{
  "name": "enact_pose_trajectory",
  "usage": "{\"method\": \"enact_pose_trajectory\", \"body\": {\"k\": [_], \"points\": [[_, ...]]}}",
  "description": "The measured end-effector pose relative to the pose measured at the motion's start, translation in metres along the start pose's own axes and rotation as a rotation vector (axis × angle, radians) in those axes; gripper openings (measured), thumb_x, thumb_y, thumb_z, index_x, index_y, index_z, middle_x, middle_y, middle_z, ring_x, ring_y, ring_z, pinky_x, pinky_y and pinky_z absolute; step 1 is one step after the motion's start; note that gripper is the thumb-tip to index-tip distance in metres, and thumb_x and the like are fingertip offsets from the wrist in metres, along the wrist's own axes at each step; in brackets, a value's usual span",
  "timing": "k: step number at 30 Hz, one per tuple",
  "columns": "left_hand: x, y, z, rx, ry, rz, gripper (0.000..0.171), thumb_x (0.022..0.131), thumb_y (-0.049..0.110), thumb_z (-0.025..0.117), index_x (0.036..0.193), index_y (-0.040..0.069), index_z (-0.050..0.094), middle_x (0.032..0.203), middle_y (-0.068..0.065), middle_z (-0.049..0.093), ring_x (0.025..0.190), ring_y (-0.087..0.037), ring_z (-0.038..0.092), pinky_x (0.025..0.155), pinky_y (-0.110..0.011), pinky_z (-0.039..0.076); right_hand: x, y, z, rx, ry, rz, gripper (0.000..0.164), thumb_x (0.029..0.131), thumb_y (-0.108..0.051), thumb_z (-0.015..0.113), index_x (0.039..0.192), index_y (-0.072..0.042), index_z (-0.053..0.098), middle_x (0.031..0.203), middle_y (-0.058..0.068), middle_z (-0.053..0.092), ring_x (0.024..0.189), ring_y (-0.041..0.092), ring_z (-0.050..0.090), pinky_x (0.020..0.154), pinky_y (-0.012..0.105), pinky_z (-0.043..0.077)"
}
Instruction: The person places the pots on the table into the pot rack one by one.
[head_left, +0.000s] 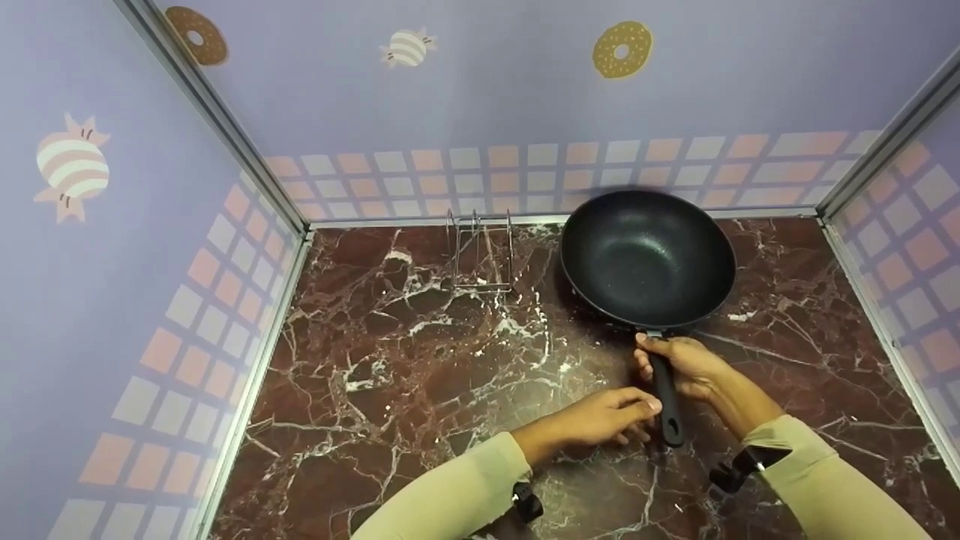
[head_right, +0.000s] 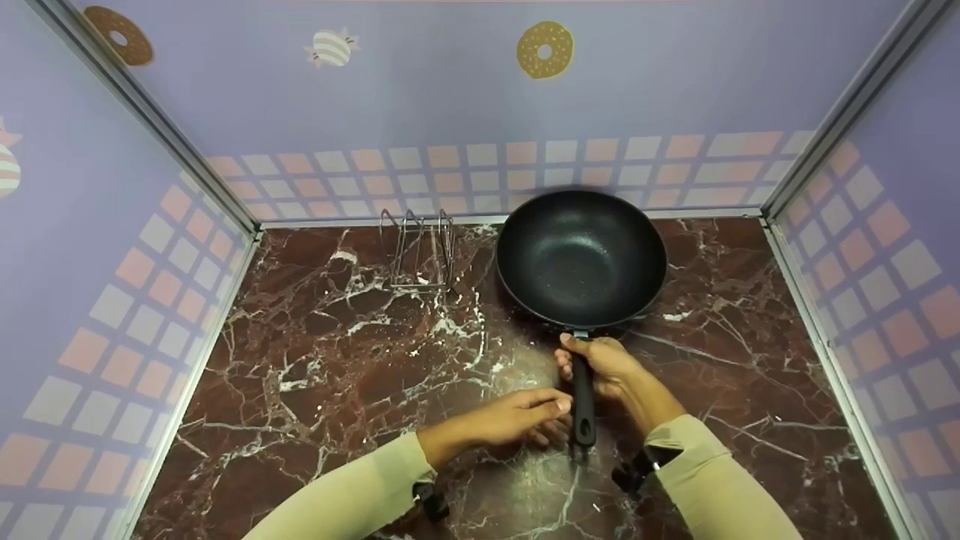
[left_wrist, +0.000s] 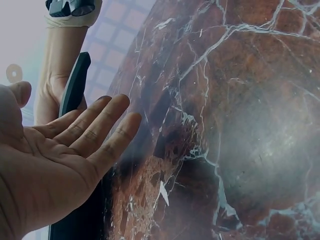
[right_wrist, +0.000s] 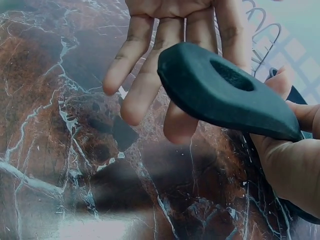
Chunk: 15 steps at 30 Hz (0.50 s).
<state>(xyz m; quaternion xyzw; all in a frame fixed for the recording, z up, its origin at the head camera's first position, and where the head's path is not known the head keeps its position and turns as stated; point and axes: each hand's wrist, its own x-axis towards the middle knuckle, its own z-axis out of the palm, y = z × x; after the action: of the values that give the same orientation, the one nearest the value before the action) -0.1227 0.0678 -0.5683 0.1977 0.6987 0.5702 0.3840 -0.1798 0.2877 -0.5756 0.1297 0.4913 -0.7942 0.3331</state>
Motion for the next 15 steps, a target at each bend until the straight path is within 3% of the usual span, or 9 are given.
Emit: {"method": "enact_pose_trajectory", "body": {"k": [7,12,15], "points": [[0.007,0.002,0.007,-0.070,-0.018,-0.032,0.040,0.116,0.039,0.054,0.139,0.009,0.067,0.127,-0.031,0.077,0.116,-0.045,0.079,0.093,-0.052,0.069,0.001,-0.002,0.000,0.014,0.002,-0.019,0.034,0.119,-0.016,0.050,0.092,-0.008,0.067,0.077,0.000,0.070,0.066,0.009,0.066,0.065,0.018,0.058],[0.011,0.002,0.013,-0.103,0.011,-0.058,0.035,0.116,0.042,0.055,0.124,0.012,0.071,0.118,-0.031,0.079,0.113,-0.047,0.079,0.094,-0.058,0.068,0.001,-0.001,0.000,0.016,0.016,-0.019,0.032,0.118,-0.017,0.052,0.091,-0.008,0.067,0.077,0.001,0.071,0.065,0.009,0.066,0.064,0.019,0.059],[0.013,0.002,0.019,-0.104,0.048,-0.071,0.034,0.116,0.044,0.055,0.113,0.015,0.072,0.114,-0.030,0.080,0.108,-0.047,0.081,0.088,-0.054,0.070,-0.001,0.000,0.000,0.005,0.015,-0.007,0.034,0.118,-0.018,0.052,0.090,-0.008,0.068,0.077,0.000,0.072,0.066,0.010,0.066,0.065,0.019,0.059]]}}
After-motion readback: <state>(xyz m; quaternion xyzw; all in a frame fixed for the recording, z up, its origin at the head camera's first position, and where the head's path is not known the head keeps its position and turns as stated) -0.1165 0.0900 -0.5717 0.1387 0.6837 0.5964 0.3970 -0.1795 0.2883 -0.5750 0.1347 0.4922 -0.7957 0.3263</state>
